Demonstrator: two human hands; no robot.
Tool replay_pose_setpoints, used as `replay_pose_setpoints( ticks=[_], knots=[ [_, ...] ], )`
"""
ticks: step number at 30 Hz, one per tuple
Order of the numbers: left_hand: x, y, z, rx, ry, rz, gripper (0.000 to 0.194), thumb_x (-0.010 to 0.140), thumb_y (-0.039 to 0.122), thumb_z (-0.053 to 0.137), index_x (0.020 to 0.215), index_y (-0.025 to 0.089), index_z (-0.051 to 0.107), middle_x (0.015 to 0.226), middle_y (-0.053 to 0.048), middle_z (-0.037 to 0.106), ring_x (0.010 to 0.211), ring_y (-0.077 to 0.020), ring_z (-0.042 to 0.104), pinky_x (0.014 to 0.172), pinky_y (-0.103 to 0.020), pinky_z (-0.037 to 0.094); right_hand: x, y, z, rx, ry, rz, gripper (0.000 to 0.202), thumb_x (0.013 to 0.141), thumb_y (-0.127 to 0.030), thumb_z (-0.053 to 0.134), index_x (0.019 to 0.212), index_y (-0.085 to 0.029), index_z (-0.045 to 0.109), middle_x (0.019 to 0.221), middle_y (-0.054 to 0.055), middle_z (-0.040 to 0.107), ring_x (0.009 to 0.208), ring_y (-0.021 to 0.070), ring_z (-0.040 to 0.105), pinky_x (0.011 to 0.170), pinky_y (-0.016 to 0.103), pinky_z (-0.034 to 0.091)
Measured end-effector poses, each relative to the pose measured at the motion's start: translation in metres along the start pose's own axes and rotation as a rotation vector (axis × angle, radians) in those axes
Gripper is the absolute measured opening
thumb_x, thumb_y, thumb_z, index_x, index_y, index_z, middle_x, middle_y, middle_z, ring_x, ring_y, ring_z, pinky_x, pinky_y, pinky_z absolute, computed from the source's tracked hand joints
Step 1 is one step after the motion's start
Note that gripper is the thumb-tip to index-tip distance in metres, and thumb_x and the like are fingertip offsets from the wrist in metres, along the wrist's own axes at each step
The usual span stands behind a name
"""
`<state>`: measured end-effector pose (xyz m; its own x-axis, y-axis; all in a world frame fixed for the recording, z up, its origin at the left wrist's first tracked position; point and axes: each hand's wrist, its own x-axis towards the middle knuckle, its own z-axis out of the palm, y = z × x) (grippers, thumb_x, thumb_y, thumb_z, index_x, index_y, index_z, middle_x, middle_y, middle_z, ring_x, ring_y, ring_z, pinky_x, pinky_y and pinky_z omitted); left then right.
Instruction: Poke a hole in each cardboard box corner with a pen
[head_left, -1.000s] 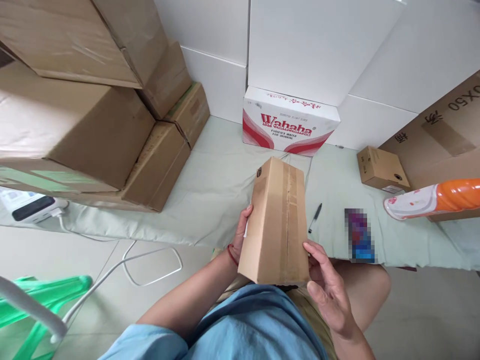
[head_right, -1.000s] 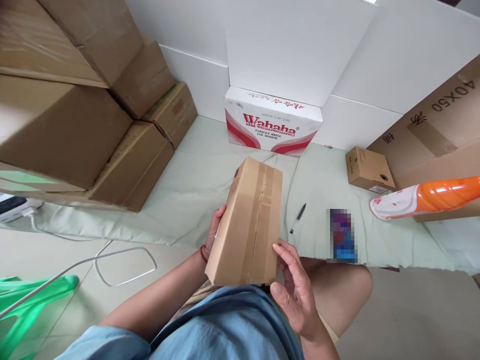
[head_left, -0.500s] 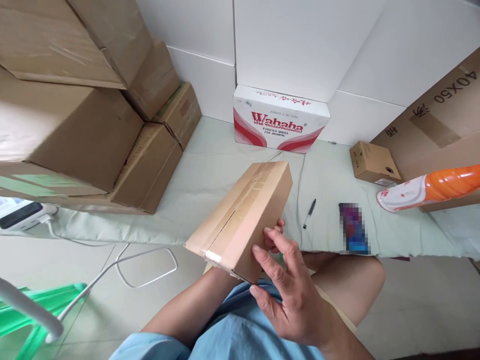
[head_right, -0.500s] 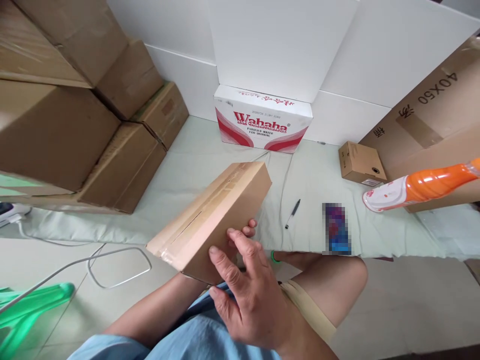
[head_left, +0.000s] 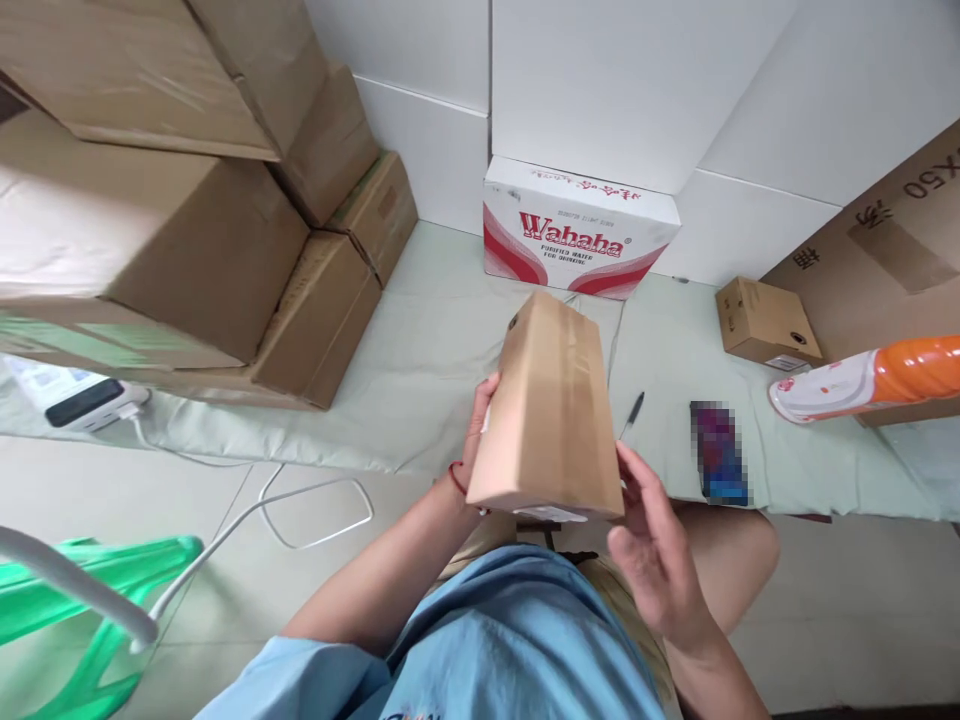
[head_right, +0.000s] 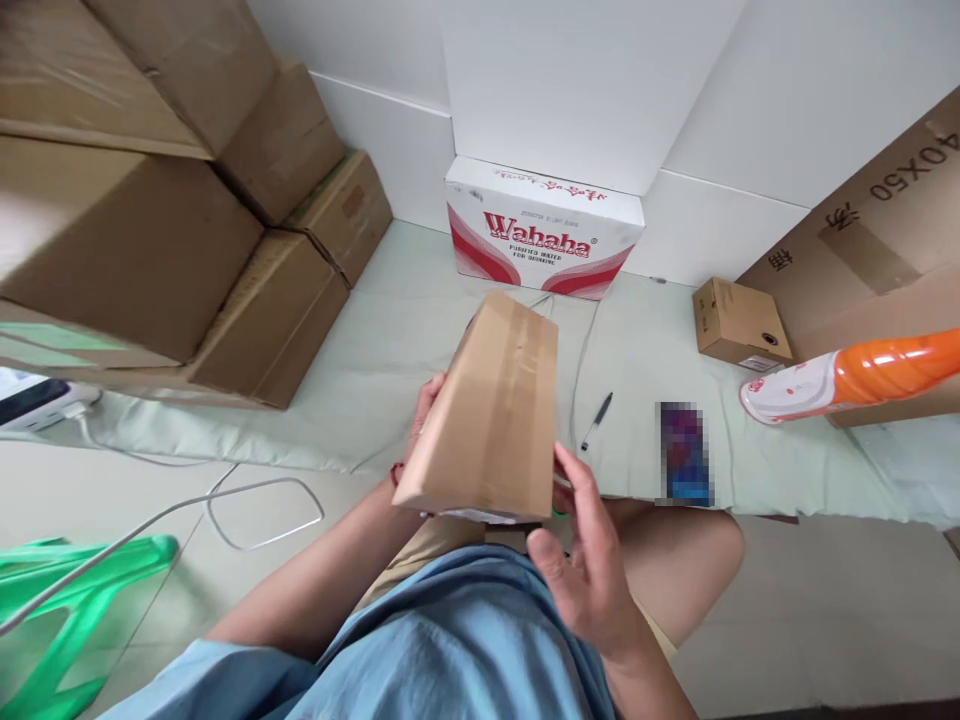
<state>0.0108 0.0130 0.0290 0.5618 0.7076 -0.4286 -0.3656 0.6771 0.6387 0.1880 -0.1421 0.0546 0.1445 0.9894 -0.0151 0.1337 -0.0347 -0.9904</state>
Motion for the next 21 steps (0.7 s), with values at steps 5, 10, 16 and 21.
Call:
replay_pose_setpoints(
  ticks=[5,10,16,21],
  knots=[
    [-0.006,0.017,0.018,-0.094,-0.078,-0.021,0.098,0.074,0.085,0.078,0.140,0.013,0.066,0.130,-0.019,0.078,0.132,-0.0434,0.069,0.114,-0.053,0.054,-0.001,0.013,-0.010,0.240,0.198,0.130,0.086,0.097,-0.071,0.070,0.169,-0.034,0.043,0.171,0.014,0.050,0.159,0.0360,0.047,0.123,0.056,0.050],
    [-0.013,0.007,0.032,0.320,0.201,0.265,0.107,0.075,0.070,0.090,0.160,0.019,0.049,0.149,-0.018,0.066,0.145,-0.0434,0.056,0.124,-0.053,0.041,0.011,0.015,0.001,0.372,-0.052,0.257,0.114,0.078,-0.082,0.083,0.172,-0.036,0.037,0.174,0.011,0.047,0.162,0.0371,0.045,0.126,0.056,0.048],
    [-0.029,-0.011,0.043,0.650,0.180,0.380,0.107,0.068,0.061,0.098,0.157,0.015,0.059,0.154,-0.023,0.055,0.152,-0.0472,0.041,0.133,-0.058,0.026,0.025,0.040,0.017,0.574,0.159,0.405,0.078,0.083,-0.075,0.080,0.143,-0.027,0.070,0.135,0.010,0.080,0.141,0.0380,0.067,0.123,0.060,0.052],
    [-0.036,-0.012,0.032,0.345,0.072,0.276,0.080,0.087,0.060,0.086,0.152,0.019,0.062,0.154,-0.017,0.060,0.148,-0.0405,0.051,0.129,-0.054,0.035,0.031,0.033,0.005,0.689,0.213,0.437,0.072,0.088,-0.087,0.064,0.129,-0.030,0.080,0.135,0.006,0.080,0.144,0.0377,0.065,0.126,0.062,0.049]
  ],
)
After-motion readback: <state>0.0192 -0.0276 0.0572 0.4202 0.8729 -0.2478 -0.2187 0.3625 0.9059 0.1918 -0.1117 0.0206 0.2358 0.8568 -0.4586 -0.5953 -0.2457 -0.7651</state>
